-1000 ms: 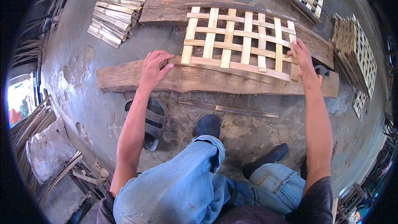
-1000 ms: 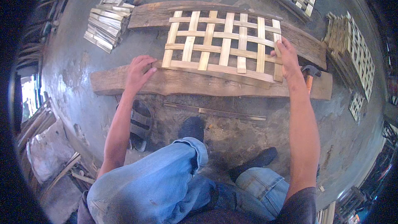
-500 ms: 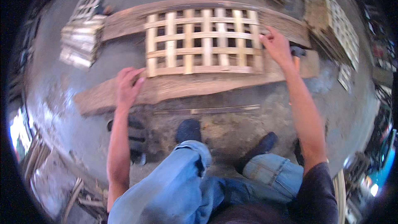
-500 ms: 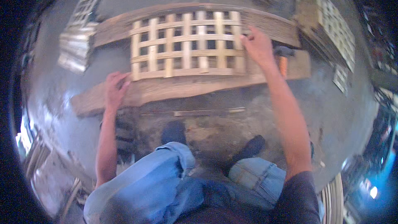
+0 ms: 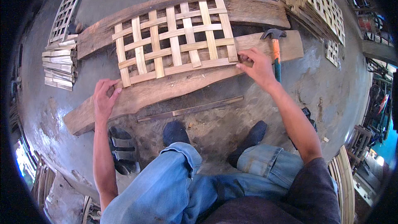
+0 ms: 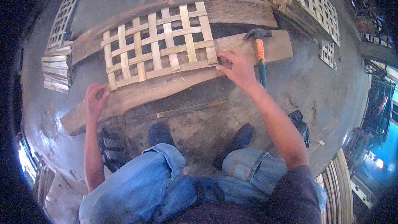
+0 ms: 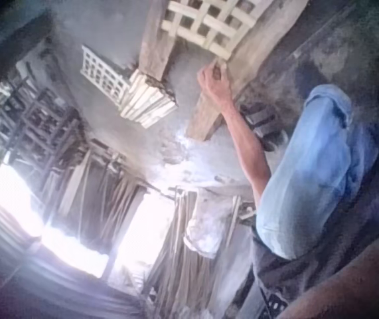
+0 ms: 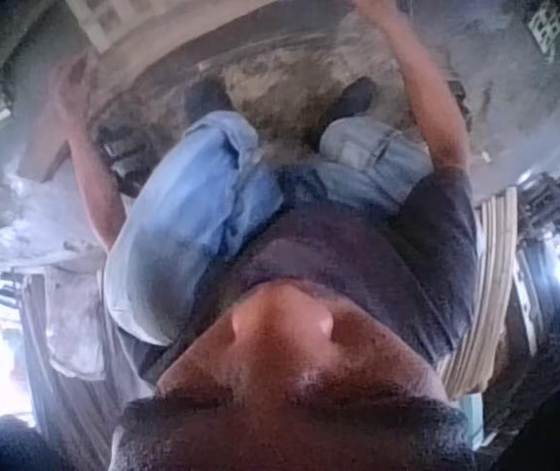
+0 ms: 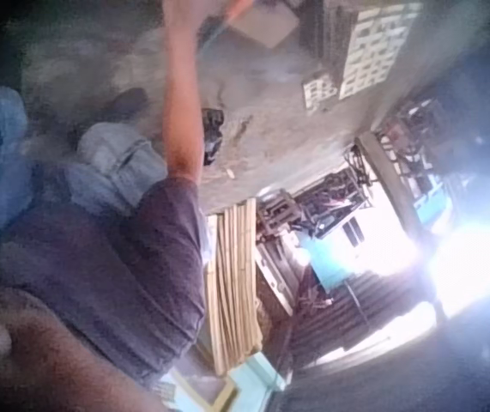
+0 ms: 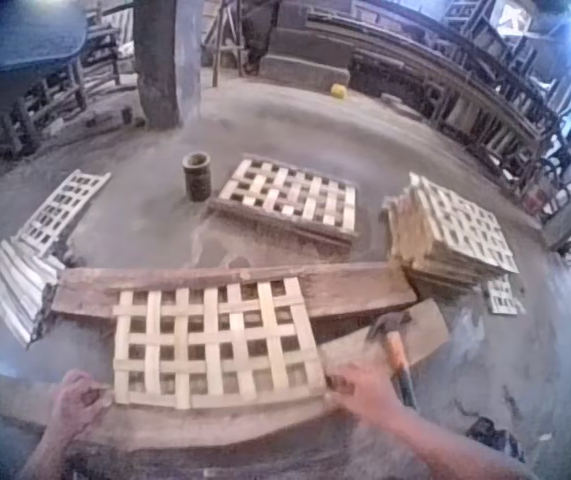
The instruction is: The person assembles a wooden lattice by placing thin wooden strips into a grid pattern and securing them with a hammer. The person repeatedly hammers nails into the lattice to hold the strips in place.
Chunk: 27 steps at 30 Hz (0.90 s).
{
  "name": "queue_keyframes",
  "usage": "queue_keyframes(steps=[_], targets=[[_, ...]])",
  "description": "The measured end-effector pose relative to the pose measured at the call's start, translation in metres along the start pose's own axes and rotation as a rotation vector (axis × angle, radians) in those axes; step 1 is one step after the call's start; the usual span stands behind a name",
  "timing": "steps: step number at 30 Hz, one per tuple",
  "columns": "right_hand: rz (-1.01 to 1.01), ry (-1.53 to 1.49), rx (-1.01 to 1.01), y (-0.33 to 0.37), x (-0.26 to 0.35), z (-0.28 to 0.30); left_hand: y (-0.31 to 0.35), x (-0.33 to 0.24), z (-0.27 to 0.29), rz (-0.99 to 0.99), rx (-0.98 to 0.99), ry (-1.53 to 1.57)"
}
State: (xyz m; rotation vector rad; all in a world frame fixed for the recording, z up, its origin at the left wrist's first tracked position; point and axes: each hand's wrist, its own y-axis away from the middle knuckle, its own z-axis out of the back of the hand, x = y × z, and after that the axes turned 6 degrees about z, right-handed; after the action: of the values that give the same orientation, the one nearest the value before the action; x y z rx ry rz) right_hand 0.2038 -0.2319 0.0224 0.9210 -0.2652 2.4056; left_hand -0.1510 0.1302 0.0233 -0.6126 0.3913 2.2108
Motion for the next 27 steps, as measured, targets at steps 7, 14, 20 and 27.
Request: queue_keyframes(steps=[7, 14, 20, 27], targets=[[-0.066, -0.107, 0.012, -0.008, -0.021, 0.001, -0.001, -0.005, -0.007, -0.077, -0.006, 0.037], [-0.093, -0.221, -0.014, -0.01, -0.029, 0.01, -0.005, -0.002, -0.013, -0.11, 0.024, 0.079], [-0.109, -0.174, 0.021, -0.015, -0.018, 0.01, 0.001, -0.004, -0.012, -0.131, 0.008, -0.02], [-0.091, -0.108, 0.017, -0.015, -0.031, 0.013, -0.002, -0.003, -0.019, -0.215, -0.014, 0.004]])
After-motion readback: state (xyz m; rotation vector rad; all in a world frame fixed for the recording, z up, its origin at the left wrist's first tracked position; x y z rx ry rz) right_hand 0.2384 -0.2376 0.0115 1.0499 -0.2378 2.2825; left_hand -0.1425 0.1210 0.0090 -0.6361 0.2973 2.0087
